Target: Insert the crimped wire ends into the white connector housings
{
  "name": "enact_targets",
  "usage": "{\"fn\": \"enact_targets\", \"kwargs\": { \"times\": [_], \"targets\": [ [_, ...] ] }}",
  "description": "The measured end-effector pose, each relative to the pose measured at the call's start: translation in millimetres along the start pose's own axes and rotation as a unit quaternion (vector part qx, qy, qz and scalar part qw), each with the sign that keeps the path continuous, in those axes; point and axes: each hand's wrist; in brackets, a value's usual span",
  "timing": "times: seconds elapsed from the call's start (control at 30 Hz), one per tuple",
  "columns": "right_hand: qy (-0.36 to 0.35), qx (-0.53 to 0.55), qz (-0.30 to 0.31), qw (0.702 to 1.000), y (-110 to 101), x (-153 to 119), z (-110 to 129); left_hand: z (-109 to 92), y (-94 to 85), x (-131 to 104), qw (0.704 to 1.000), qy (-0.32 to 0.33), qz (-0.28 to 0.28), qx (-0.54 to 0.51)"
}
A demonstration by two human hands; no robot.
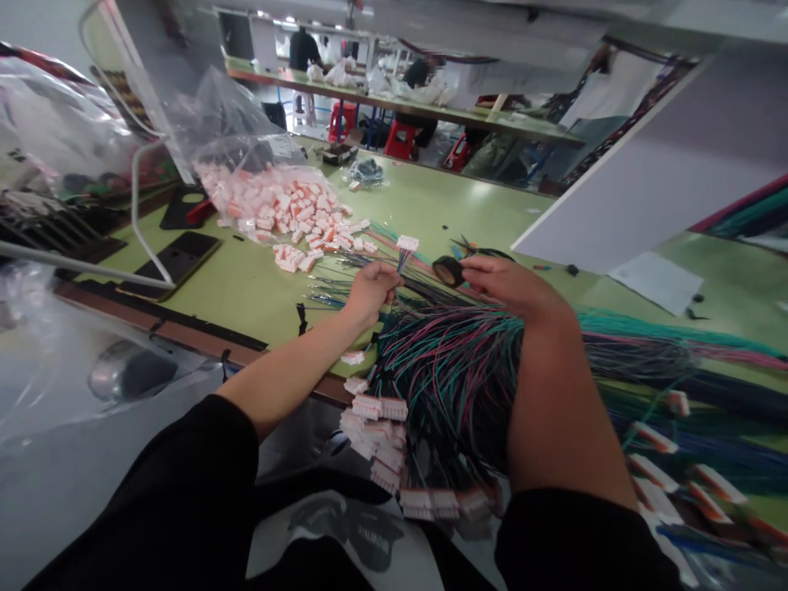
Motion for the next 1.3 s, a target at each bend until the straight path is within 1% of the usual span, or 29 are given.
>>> {"fn": "enact_targets", "kwargs": {
  "times": [0.07, 0.1, 0.2, 0.3, 0.47, 0.6, 0.73, 0.9, 1.0, 1.1, 1.17, 1.23, 1.3],
  "targets": [
    [-0.031, -0.004, 0.060, 0.998, 9, -8, 20, 0, -0.1, 0, 1.000, 0.005, -0.003, 0.001],
    [-0.035, -0.020, 0.069, 0.997, 13, -11, 29, 1, -0.1, 0, 1.000, 0.010, -0.004, 0.004],
    [-0.069, -0.062, 0.062, 0.994, 25, -20, 48, 1, 0.4, 0, 1.000, 0.023, -0.009, 0.017],
    [-0.096, -0.114, 0.034, 0.988, 33, -22, 55, 0, 1.3, -1, 0.999, 0.032, -0.007, 0.029],
    [-0.077, -0.199, -0.016, 0.977, 36, -25, 60, -1, 2.7, -3, 0.997, 0.056, 0.018, 0.052],
    [-0.068, -0.245, -0.033, 0.967, 38, -28, 64, 4, 1.6, -3, 0.994, 0.079, 0.035, 0.068],
    [-0.063, -0.244, -0.050, 0.966, 40, -29, 64, 9, 0.1, -2, 0.992, 0.090, 0.049, 0.076],
    [-0.061, -0.227, -0.062, 0.970, 40, -31, 65, 9, 0.5, -4, 0.988, 0.116, 0.055, 0.086],
    [-0.053, -0.256, -0.065, 0.963, 42, -35, 68, 8, 0.6, -5, 0.982, 0.141, 0.057, 0.112],
    [-0.049, -0.289, -0.073, 0.953, 44, -38, 71, 6, 0.5, -4, 0.972, 0.168, 0.046, 0.157],
    [-0.043, -0.304, -0.079, 0.948, 44, -37, 70, 5, 0.9, -4, 0.972, 0.168, 0.044, 0.158],
    [-0.039, -0.311, -0.072, 0.947, 44, -33, 66, 4, 1.8, -4, 0.978, 0.157, 0.046, 0.129],
    [-0.050, -0.297, -0.060, 0.952, 44, -26, 62, 3, 2.7, -4, 0.986, 0.134, 0.044, 0.091]
  ]
}}
Point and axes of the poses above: each hand's wrist, its own x-axis towards the middle knuckle, its own y-axis out of the palm, z = x × y, and after that the axes turned 13 degrees about y, right-handed
